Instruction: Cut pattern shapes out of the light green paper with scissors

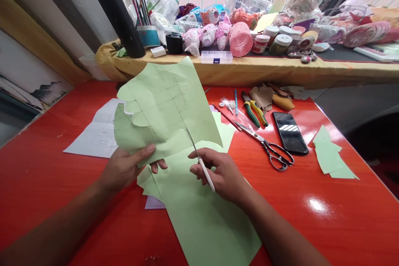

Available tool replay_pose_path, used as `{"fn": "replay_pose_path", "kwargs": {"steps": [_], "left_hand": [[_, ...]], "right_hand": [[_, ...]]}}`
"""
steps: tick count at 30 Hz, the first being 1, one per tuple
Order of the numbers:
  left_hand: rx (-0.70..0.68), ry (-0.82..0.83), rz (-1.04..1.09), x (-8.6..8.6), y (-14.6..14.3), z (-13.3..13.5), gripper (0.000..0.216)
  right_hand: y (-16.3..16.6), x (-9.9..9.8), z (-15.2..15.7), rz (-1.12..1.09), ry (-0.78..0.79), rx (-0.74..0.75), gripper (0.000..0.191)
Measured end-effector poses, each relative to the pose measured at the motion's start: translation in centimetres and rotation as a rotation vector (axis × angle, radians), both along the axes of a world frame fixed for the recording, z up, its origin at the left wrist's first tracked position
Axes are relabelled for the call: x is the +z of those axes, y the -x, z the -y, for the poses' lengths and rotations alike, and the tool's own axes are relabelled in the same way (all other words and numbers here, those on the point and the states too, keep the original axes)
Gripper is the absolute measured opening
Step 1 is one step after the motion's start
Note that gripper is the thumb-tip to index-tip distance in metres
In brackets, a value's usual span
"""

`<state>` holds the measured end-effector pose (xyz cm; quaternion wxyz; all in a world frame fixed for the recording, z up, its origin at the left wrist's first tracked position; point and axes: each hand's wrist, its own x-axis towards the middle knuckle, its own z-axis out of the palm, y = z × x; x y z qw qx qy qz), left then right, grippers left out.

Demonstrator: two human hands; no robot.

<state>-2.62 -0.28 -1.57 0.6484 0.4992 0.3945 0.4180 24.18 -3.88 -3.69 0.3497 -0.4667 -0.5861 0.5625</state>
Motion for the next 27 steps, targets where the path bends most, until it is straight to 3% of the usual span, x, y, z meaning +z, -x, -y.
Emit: {"fn": "replay_pose_path", "kwargs": {"steps": [27], "left_hand": [[-0.045,0.034,-0.079,-0.41,0.42,0.04,0.035]], "right_hand": [[-0.22,-0.21,0.05,-0.015,-0.007,0.007,0.028]]}}
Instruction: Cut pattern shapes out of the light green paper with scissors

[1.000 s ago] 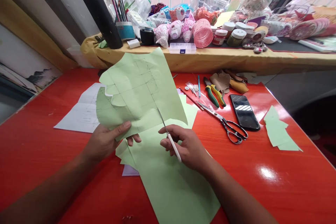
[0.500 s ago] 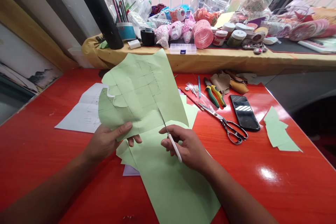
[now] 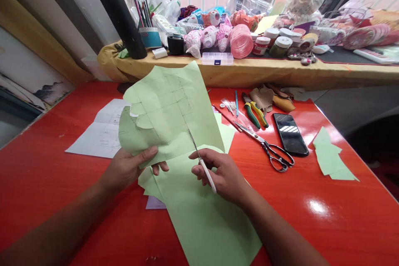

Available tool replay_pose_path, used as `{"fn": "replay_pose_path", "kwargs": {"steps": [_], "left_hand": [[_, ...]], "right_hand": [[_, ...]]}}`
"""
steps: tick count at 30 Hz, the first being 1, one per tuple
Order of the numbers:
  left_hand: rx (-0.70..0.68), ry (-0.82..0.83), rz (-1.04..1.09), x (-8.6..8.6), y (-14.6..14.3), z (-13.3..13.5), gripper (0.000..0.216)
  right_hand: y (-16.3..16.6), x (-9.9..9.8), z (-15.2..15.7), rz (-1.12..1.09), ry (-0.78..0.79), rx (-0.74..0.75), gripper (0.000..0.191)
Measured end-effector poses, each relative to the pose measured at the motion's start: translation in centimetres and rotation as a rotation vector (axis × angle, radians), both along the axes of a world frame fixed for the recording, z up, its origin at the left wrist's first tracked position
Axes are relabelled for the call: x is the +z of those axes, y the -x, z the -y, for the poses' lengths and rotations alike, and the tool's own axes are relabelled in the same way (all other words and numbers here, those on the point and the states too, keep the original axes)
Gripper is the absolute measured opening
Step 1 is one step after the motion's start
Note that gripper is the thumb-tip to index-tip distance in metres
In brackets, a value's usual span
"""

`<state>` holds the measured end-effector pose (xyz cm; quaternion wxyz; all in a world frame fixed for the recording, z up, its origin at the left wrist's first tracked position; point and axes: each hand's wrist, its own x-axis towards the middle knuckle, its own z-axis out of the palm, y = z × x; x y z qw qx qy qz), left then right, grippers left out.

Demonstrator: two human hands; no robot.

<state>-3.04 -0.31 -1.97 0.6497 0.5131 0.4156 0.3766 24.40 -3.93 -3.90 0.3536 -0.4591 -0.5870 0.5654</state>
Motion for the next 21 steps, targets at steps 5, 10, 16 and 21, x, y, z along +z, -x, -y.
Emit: {"fn": "replay_pose_path", "kwargs": {"steps": [5,10,16,21], "left_hand": [[-0.005,-0.004,0.011,0.16,-0.04,0.0,0.035],[0.0,0.002,0.016,0.37,-0.2,-0.05,0.035],[-0.019,-0.014,0.006,0.04,0.01,-0.08,0.034],[-0.033,-0.019,-0.016,-0.32,0.27,-0.03,0.035]], "right_hand": [[0.02,0.23,0.0,0.03,-0.008,-0.006,0.029],[0.06,0.52,-0.06,0.045,0.001,-0.008,0.031],[0.09,0.53,-0.1,0.055,-0.023,-0.004,0.03],[0.07,0.35,-0.11,0.058,-0.029,0.0,0.028]]}}
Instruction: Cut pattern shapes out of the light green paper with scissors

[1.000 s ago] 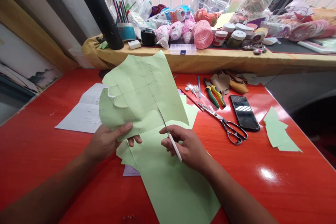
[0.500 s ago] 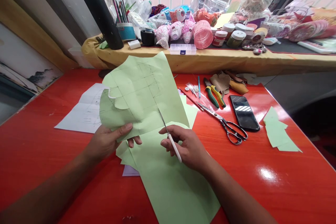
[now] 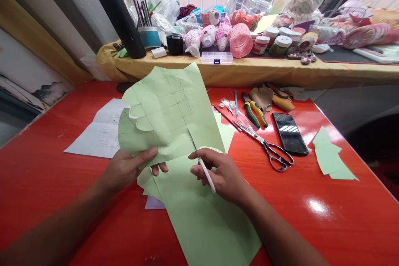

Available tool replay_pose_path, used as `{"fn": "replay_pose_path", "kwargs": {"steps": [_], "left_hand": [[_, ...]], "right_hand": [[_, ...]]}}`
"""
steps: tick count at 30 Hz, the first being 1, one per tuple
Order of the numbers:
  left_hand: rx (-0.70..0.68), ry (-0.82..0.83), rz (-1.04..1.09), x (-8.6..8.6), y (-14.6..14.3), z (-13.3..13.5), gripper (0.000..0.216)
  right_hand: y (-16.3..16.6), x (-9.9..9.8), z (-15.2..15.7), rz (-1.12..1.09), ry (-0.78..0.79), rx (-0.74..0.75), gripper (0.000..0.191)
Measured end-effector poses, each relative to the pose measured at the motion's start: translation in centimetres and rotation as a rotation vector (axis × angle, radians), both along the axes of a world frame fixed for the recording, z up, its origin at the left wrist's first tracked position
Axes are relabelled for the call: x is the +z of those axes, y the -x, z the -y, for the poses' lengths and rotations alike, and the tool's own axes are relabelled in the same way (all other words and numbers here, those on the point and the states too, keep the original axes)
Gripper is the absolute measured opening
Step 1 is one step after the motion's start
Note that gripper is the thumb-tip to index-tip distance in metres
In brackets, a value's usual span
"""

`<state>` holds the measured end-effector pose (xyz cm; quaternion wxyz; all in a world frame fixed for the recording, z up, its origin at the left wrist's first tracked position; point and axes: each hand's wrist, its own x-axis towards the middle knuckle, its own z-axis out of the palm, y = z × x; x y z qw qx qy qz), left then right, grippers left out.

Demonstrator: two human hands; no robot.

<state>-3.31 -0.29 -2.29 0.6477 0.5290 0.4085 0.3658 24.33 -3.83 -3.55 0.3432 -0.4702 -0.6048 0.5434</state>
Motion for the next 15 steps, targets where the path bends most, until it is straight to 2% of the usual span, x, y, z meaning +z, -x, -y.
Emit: {"fn": "replay_pose_path", "kwargs": {"steps": [15], "left_hand": [[-0.028,-0.018,0.015,0.4,-0.06,0.12,0.031]], "right_hand": [[0.09,0.11,0.08,-0.018,0.038,-0.01,0.03]]}}
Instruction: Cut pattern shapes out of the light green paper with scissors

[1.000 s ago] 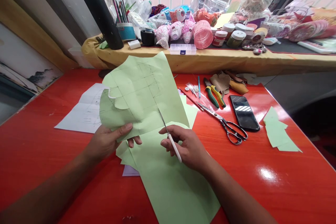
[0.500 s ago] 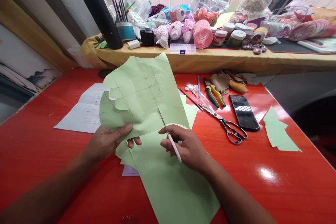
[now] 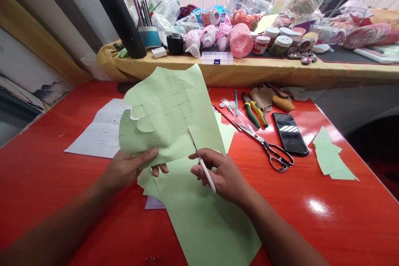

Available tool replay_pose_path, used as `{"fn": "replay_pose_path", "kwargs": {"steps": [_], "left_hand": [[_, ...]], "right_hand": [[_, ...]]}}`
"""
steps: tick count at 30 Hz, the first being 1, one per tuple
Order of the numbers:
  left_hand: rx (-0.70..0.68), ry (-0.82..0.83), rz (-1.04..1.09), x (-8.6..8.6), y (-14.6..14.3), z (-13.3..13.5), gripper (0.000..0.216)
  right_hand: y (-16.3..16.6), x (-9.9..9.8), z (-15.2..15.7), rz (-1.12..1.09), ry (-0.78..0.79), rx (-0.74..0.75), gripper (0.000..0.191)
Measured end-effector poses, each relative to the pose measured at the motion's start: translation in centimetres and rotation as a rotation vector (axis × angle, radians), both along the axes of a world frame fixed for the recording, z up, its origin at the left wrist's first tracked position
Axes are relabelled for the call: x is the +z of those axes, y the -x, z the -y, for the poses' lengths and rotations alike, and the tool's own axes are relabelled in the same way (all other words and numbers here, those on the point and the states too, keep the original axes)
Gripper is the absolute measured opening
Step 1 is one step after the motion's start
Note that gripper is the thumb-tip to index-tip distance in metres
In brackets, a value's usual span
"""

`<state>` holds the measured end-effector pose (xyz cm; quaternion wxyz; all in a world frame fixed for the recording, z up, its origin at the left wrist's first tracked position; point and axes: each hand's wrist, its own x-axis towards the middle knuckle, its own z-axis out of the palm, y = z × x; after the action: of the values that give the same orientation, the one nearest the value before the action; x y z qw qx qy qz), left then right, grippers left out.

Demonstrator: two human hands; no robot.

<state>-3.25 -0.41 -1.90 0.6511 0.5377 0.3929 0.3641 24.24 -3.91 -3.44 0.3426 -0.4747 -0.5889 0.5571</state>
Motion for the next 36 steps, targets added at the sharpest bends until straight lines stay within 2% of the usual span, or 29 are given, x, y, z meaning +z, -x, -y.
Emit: {"fn": "replay_pose_path", "kwargs": {"steps": [17,22,36], "left_hand": [[-0.023,0.005,-0.009,-0.01,0.03,0.03,0.034],[-0.031,0.008,-0.022,-0.13,0.15,0.01,0.035],[-0.025,0.017,-0.048,-0.16,0.08,0.0,0.036]], "right_hand": [[0.05,0.09,0.07,0.025,-0.031,-0.019,0.028],[0.07,0.43,0.01,0.036,-0.061,0.0,0.037],[0.03,0.36,-0.03,0.031,-0.028,0.003,0.038]]}}
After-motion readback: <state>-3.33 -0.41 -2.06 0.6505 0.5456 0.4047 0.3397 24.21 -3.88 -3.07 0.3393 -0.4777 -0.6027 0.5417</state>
